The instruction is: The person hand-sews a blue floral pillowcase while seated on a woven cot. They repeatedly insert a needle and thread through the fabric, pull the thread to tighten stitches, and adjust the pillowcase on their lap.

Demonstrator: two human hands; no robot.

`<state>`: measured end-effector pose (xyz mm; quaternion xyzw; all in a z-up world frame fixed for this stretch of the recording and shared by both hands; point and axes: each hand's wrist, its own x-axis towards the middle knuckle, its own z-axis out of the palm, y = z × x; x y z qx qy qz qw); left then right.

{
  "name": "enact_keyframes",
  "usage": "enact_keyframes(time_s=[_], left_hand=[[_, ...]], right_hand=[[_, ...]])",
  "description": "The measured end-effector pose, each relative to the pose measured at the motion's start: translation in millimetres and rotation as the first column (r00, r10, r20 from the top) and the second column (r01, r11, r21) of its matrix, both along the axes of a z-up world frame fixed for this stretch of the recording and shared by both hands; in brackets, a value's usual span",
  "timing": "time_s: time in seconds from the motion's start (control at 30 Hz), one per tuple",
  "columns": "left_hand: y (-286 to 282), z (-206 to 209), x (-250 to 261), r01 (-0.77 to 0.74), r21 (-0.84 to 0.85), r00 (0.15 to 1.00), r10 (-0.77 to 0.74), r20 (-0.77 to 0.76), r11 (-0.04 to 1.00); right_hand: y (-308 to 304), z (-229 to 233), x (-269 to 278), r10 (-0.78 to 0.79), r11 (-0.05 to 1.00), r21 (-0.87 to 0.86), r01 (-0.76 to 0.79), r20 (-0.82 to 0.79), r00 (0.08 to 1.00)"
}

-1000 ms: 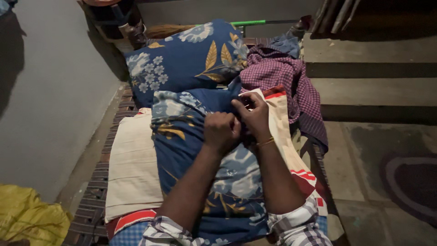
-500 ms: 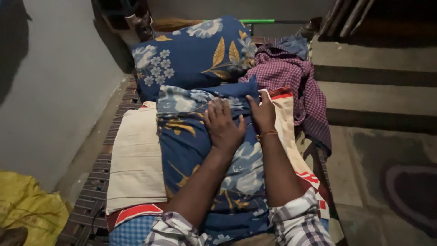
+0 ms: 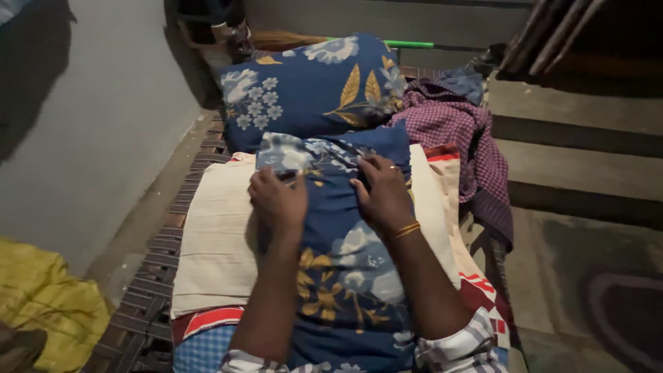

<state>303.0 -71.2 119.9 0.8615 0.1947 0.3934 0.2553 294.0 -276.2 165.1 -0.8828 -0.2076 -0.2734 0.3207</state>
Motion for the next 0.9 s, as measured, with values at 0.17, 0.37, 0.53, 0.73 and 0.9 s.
enact_keyframes(time_s=[0.17, 0.37, 0.53, 0.73, 0.9], left_hand=[[46.0, -18.8, -1.2, 0.055, -0.228, 0.994, -0.075, -0.081, 0.972], [62.1, 27.4, -28.1, -0.016, -0.424, 0.905, -0.167, -0.390, 0.905], [76.2, 30.5, -23.0, 0.027, -0.475, 0.900, -0.228, -0.371, 0.880], [87.8, -25.2, 11.1, 0.097, -0.369, 0.969, -0.173, -0.178, 0.924], [123.2, -51.8, 9.4, -0.086, -0.281, 0.963, 0.007, -0.270, 0.956]], right_hand=[[16.9, 9.2, -4.8, -0.031, 0.995, -0.095, 0.034, 0.034, 0.999], [35.0, 10.6, -4.1, 0.010, 0.995, -0.099, 0.010, 0.197, 0.980], [42.6, 8.4, 14.1, 0.125, 0.986, -0.109, -0.125, -0.005, 0.992], [46.6, 19.0, 41.8, 0.120, 0.965, -0.208, -0.158, -0.183, 0.976], [57.5, 16.7, 41.5, -0.085, 0.963, -0.257, 0.083, 0.000, 0.996]])
